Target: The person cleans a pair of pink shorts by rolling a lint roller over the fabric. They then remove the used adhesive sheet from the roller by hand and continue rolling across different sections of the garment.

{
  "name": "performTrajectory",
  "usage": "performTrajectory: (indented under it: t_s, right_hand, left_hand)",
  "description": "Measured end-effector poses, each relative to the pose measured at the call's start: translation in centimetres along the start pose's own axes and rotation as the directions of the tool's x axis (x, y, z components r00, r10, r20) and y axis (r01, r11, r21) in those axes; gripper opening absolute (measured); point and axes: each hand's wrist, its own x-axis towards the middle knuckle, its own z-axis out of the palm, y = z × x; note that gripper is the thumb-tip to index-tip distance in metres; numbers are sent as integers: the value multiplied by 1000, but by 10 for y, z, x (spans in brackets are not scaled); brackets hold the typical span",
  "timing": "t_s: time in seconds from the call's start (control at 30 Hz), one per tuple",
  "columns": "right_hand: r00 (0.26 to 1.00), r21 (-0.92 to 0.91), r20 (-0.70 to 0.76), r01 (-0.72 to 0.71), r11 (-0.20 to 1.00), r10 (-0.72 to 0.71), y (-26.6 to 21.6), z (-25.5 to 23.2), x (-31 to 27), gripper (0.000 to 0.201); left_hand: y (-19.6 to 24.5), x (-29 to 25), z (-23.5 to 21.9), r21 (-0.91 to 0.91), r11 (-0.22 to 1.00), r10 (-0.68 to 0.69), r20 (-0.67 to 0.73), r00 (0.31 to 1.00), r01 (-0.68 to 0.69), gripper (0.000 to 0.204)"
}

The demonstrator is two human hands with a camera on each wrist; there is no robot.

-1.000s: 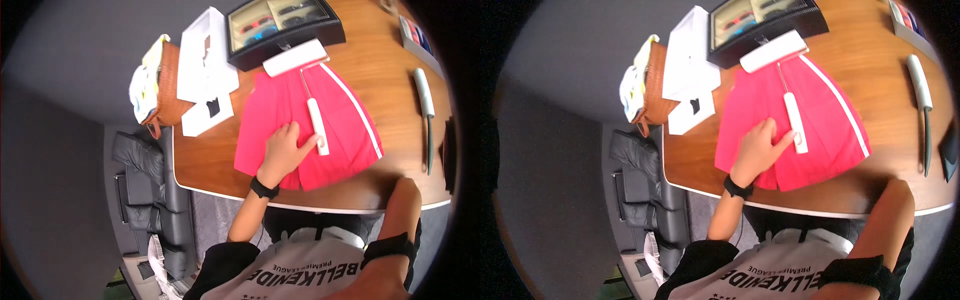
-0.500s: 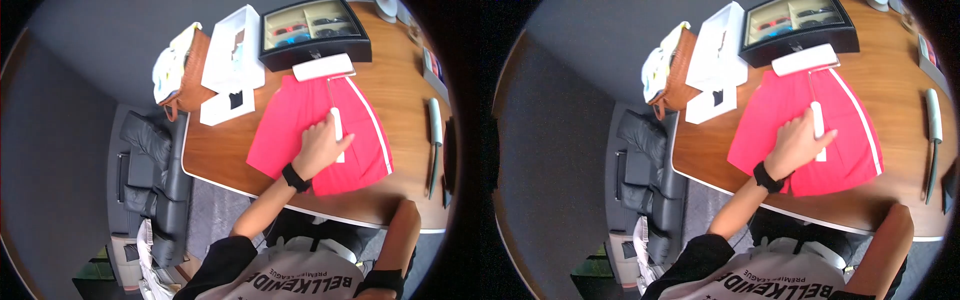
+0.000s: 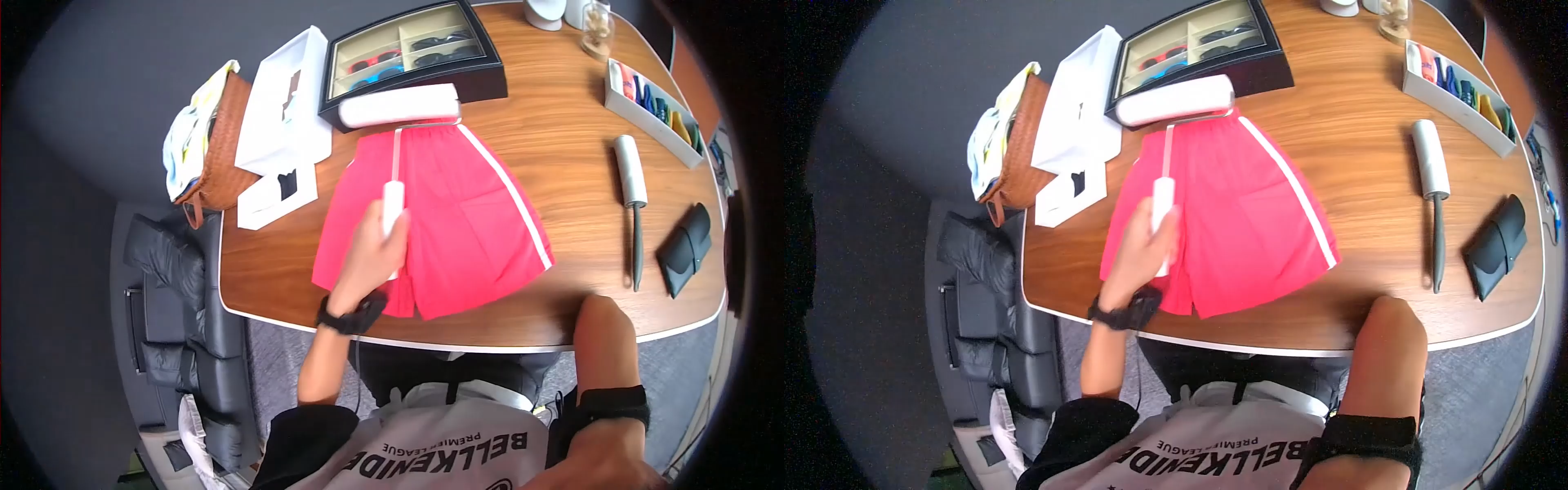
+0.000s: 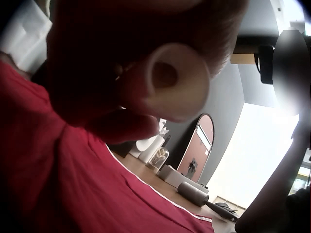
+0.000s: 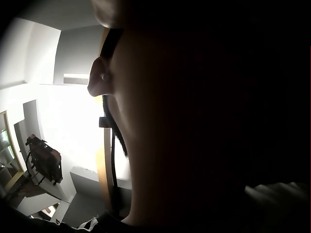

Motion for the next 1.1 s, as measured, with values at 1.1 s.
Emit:
performTrajectory:
  t_s: [1.1]
  right_hand:
    - [994, 229, -27, -98, 969, 107, -3, 7, 13, 31]
  left_hand:
    - [-75, -44, -39, 630, 772, 284, -224, 932, -84, 27]
